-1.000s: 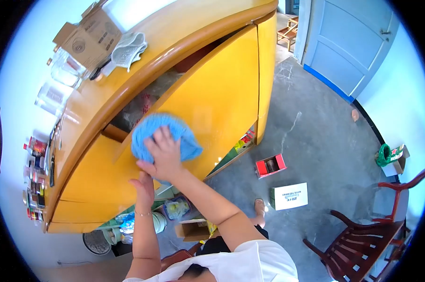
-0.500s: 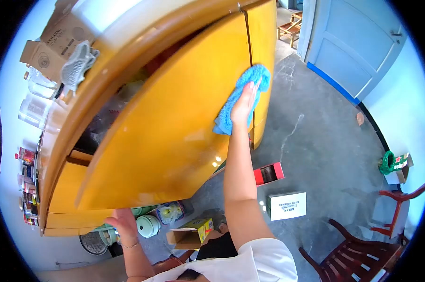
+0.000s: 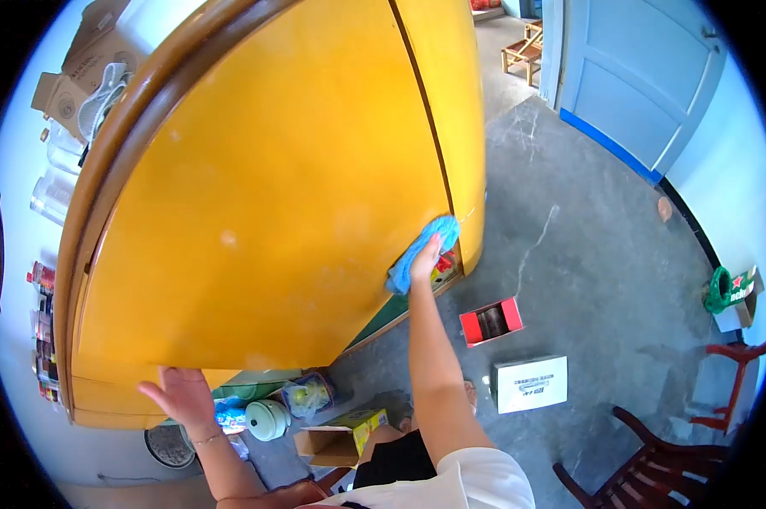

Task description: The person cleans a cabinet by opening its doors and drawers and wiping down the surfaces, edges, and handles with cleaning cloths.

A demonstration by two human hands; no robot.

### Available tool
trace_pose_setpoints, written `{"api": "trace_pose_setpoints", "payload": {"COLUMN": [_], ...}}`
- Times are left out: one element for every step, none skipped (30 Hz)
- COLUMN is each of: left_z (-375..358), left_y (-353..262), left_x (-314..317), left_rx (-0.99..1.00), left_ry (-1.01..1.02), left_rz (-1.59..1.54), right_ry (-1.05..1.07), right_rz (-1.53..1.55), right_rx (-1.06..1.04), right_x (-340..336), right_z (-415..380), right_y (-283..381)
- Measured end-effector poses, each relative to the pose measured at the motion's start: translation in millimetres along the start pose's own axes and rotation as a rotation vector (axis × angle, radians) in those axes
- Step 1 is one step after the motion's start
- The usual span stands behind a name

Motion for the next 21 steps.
{"api": "trace_pose_setpoints", "payload": {"left_z": [0,-1,-2,-3,-3,-5,-2,-7,-2,7,12,14,16,22,27,31,37,43,48,52,54], "left_y": [6,11,17,19,21,18,7,8,-6,-20,-42,-63,-81,-91,-99,-102,-97,-91,-83,-73,-61], "left_x": [-7,-14,-19,-21,-17,-14,-5,-23,-12,4,21,41,54,61,66,71,73,73,74,76,82], "left_rx": [0.004,0.005,-0.003,-0.009,-0.018,-0.035,-0.022,-0.018,-0.021,-0.023,0.110,0.247,0.383,0.471,0.559,0.646,0.675,0.700,0.723,0.738,0.748], "left_ry": [-0.051,-0.103,-0.133,-0.200,-0.269,-0.342,-0.301,-0.312,-0.270,-0.219,-0.272,-0.324,-0.376,-0.348,-0.320,-0.285,-0.246,-0.206,-0.159,-0.101,-0.044], "left_rz": [0.086,0.170,0.260,0.377,0.496,0.618,0.722,0.881,1.127,1.371,1.411,1.446,1.478,1.527,1.574,1.621,1.645,1.668,1.690,1.673,1.650], "right_ry": [0.005,0.009,0.052,0.094,0.124,0.158,0.174,0.189,0.203,0.234,0.265,0.296,0.363,0.451,0.543,0.574,0.607,0.622,0.609,0.636,0.652], "right_rz": [0.031,0.060,0.012,-0.038,-0.329,-0.623,-0.566,-0.507,-0.445,-0.465,-0.478,-0.489,-0.416,-0.243,-0.070,-0.026,0.019,-0.119,-0.236,-0.293,-0.333], "right_rx": [0.008,0.015,0.027,0.042,-0.102,-0.244,-0.203,-0.162,-0.124,-0.225,-0.331,-0.440,-0.522,-0.523,-0.513,-0.544,-0.574,-0.786,-1.002,-1.191,-1.382], "right_x": [-4,-5,7,24,39,55,70,97,118,132,142,153,163,170,176,179,183,192,200,217,232], "right_z": [-10,-26,-60,-104,-144,-178,-200,-221,-229,-227,-220,-212,-203,-187,-170,-159,-147,-151,-157,-174,-192], "right_y": [-22,-33,-21,-9,-3,2,26,73,102,116,131,147,157,167,177,187,198,223,247,279,309]}}
Point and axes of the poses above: each hand's wrist, its own z-axis towards the middle knuckle, its own x-axis out of the palm, y = z × x, the point moved 9 cm from there along z, towards the middle knuckle, and after that the axes turned 2 degrees about x, right-handed, at the moved point
